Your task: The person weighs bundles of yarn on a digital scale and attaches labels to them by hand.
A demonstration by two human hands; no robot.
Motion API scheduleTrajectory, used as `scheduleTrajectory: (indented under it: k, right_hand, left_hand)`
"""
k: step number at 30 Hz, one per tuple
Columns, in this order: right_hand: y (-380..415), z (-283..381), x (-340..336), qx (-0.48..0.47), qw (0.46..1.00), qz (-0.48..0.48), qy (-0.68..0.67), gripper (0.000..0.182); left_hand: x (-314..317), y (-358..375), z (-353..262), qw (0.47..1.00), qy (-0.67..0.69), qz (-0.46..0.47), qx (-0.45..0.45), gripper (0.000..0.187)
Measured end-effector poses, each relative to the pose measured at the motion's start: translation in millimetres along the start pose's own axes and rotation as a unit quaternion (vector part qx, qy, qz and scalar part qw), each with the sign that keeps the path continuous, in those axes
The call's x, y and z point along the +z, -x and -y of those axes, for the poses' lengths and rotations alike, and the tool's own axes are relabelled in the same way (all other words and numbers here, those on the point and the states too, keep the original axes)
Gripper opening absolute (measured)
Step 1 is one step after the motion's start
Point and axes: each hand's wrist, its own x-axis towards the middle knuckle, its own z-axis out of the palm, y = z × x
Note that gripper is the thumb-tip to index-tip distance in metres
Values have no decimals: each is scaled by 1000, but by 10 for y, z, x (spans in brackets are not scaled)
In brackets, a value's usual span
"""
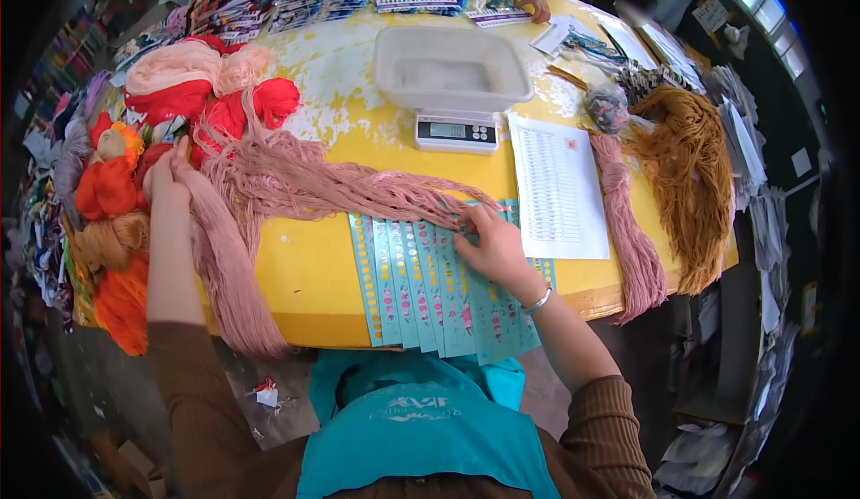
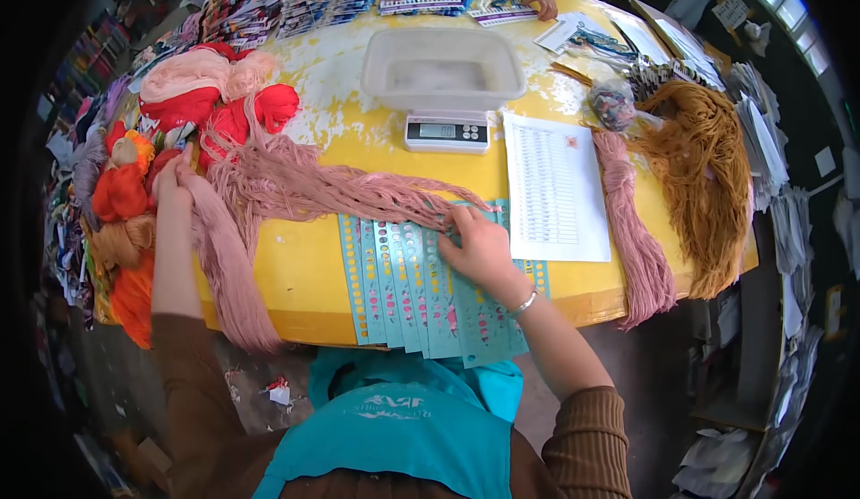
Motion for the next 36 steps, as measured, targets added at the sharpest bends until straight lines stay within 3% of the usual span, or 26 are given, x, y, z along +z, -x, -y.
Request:
scheduleTrajectory:
  k: [2, 4, 6, 8, 10, 12, 17, 19, 20, 22, 23, 25, 26, 29, 31, 33, 35, 36]
  right_hand:
    - [25, -49, -176, 24, 999, -33, -21, 23]
    - [87, -241, -413, 82, 991, -105, -18, 21]
    - [214, -763, -674, 112, 974, -179, 77, 23]
    - [415, -1096, -1005, 222, 946, -159, 177, 35]
    - [636, -1270, -1192, 256, 922, -117, 268, 47]
    - [704, -1308, -1241, 263, 918, -105, 276, 51]
    - [591, -1380, -1261, 266, 934, -79, 226, 57]
    - [519, -1614, -1168, 215, 962, -141, 93, 52]
    - [457, -1694, -1127, 209, 963, -142, 92, 52]
    - [323, -1790, -1068, 228, 944, -237, -27, 44]
    - [249, -1816, -1087, 222, 946, -236, -30, 44]
    - [78, -1854, -1135, 93, 933, -348, -18, 43]
    - [15, -1804, -1181, 160, 926, -342, -34, 41]
    - [-207, -2025, -1204, 187, 901, -391, 9, 37]
    - [-318, -2024, -1240, 209, 904, -374, -19, 35]
    - [-371, -1844, -1276, 176, 892, -387, 154, 38]
    - [-447, -1578, -1295, 158, 887, -398, 175, 40]
    - [-453, -1379, -1295, 95, 912, -365, 159, 37]
  left_hand:
    - [211, 978, -198, 967, 96, 212, -104, 23]
    - [186, 1434, -288, 956, 131, 238, -114, 26]
    - [36, 1908, -460, 901, 245, 315, -171, 29]
    - [-132, 2311, -648, 867, 242, 423, -100, 42]
    - [-123, 2883, -895, 808, 333, 469, -124, 35]
    - [-252, 3236, -1015, 841, 349, 414, -22, 25]
    - [-223, 3964, -1226, 830, 332, 446, 43, 22]
    - [-227, 4191, -1291, 828, 357, 432, 31, 20]
    - [-270, 4250, -1284, 827, 359, 432, 37, 20]
    - [-376, 4375, -1265, 859, 326, 392, 36, 21]
    - [-425, 4417, -1235, 865, 316, 389, 17, 24]
    - [-514, 4488, -1159, 887, 262, 379, -17, 27]
    - [-561, 4538, -1105, 903, 243, 350, -53, 30]
    - [-570, 4625, -802, 930, 223, 241, -164, 32]
    - [-562, 4573, -526, 915, 241, 213, -242, 36]
    - [-275, 4700, -370, 977, -13, 115, -179, 49]
    - [-143, 4665, -197, 951, 42, 213, -219, 62]
    - [-64, 4639, -138, 938, 49, 260, -224, 63]
